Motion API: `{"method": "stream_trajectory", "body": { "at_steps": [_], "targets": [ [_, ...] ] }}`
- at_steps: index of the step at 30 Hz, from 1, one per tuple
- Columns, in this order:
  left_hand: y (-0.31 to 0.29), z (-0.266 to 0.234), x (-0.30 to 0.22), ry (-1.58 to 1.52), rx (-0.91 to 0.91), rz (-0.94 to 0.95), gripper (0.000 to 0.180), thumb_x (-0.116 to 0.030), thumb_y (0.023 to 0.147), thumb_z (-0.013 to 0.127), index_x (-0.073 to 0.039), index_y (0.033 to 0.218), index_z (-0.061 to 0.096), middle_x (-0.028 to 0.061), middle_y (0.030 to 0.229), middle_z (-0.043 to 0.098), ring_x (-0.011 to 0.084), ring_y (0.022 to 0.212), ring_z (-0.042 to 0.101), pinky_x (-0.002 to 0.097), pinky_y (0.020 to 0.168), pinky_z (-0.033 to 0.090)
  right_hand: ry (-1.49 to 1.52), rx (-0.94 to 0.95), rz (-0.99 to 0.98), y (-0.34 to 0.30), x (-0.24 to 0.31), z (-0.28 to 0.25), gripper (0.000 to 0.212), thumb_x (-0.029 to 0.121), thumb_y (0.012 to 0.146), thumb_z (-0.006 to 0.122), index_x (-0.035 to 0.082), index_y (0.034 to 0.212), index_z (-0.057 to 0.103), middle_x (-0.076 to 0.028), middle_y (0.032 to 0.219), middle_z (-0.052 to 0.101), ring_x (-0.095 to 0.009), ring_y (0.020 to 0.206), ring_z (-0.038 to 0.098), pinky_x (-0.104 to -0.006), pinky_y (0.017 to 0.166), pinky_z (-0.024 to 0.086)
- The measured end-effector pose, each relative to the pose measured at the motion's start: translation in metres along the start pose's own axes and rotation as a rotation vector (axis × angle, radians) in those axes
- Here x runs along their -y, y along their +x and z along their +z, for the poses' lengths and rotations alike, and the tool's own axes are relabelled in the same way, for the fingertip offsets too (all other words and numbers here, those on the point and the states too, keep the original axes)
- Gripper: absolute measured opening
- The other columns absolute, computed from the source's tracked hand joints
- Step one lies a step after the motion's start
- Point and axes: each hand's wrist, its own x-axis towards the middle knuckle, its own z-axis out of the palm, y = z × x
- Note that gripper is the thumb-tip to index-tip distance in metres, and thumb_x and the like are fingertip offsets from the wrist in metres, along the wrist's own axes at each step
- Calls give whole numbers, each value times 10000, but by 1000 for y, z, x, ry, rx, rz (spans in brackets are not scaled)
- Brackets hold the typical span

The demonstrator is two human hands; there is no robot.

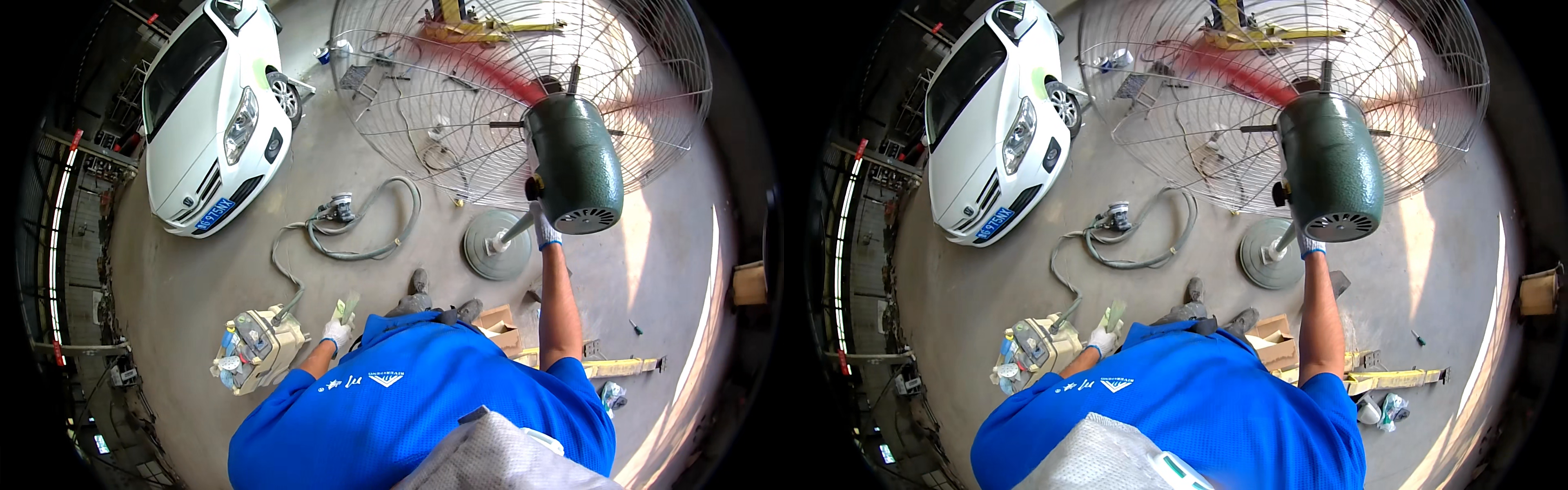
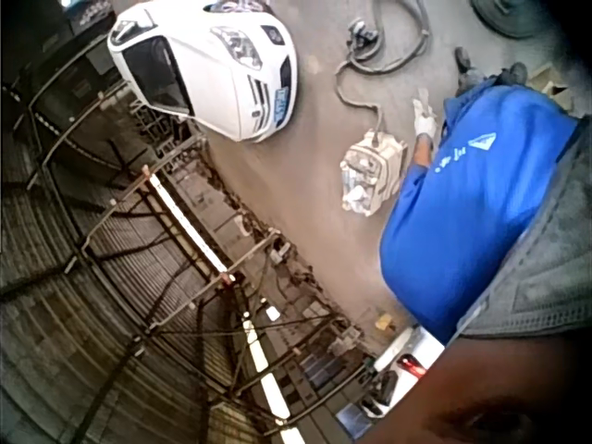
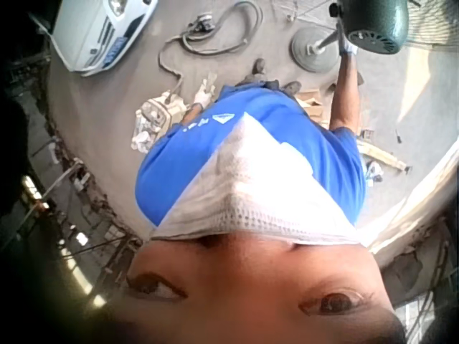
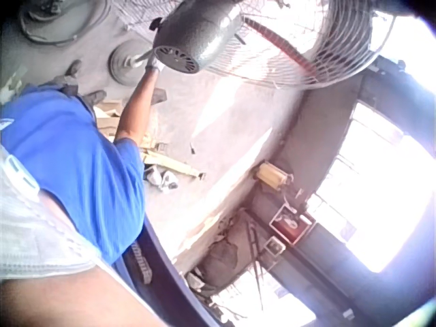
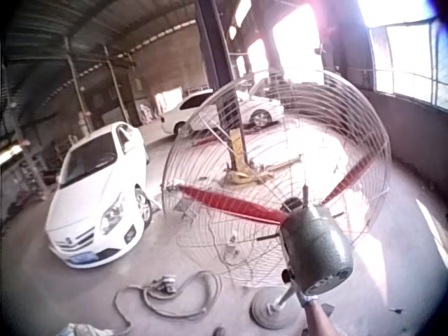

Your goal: The person sands the front bumper of a white car using a sanding block and a scraper. They move around the bumper, adjusting their position and the sanding block to work on different areas.

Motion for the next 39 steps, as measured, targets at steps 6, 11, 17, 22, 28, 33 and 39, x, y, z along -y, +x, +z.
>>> {"method": "stream_trajectory", "body": {
  "at_steps": [6, 11, 17, 22, 28, 33, 39],
  "targets": [
    [2, -1, -22, -41, 33, 29, 360, -438, 863, 624, -93, 824, 718, 69, 676, 673, 194, 678, 673, 338, 671, 508, -131, 95, -120, 0, -46, 15, 218, 235, 864, 601, 37, 932, 659, -117, 888, 648, -261, 789, 619, -429, 755, 492],
    [8, 6, -28, -17, 42, 84, 259, -324, 783, 633, -106, 875, 737, 122, 767, 701, 257, 760, 690, 378, 718, 521, -273, 166, -286, 25, -93, 18, 319, 328, 936, 591, 39, 1048, 670, -146, 1025, 678, -299, 868, 636, -474, 810, 491],
    [-16, 7, -24, 199, -24, 106, 289, -352, 796, 621, -130, 930, 746, 177, 856, 711, 334, 863, 690, 410, 767, 530, -215, 259, -277, 24, -67, 29, 304, 318, 922, 601, 41, 1030, 667, -135, 981, 677, -296, 849, 634, -457, 790, 493],
    [-25, -1, -28, 49, -9, 10, 348, -400, 844, 623, -78, 902, 743, 150, 806, 711, 256, 749, 710, 382, 706, 545, -141, 268, -217, 25, -44, 41, 291, 309, 911, 609, 44, 1016, 664, -127, 946, 677, -292, 834, 633, -442, 773, 494],
    [-34, 0, -35, -3, -87, 27, 389, -403, 845, 632, -26, 868, 727, 129, 728, 690, 224, 659, 686, 371, 649, 533, -69, 334, 101, 45, 33, 28, 211, 85, 741, 654, 12, 938, 671, -70, 855, 661, -201, 808, 630, -339, 736, 506],
    [-23, 17, -8, -33, -34, 20, 364, -377, 854, 625, -26, 851, 723, 142, 744, 686, 227, 682, 690, 363, 656, 536, -27, 316, 128, 37, 39, 27, 192, 62, 721, 655, 22, 908, 661, -65, 843, 649, -190, 808, 624, -333, 744, 510],
    [-37, 4, -40, 29, -16, 4, 327, -348, 857, 625, -44, 897, 736, 137, 786, 699, 219, 697, 700, 357, 663, 539, -55, 249, 16, 34, 30, 27, 199, 191, 793, 638, 43, 925, 649, -88, 763, 620, -238, 711, 613, -390, 637, 489]
  ]
}}
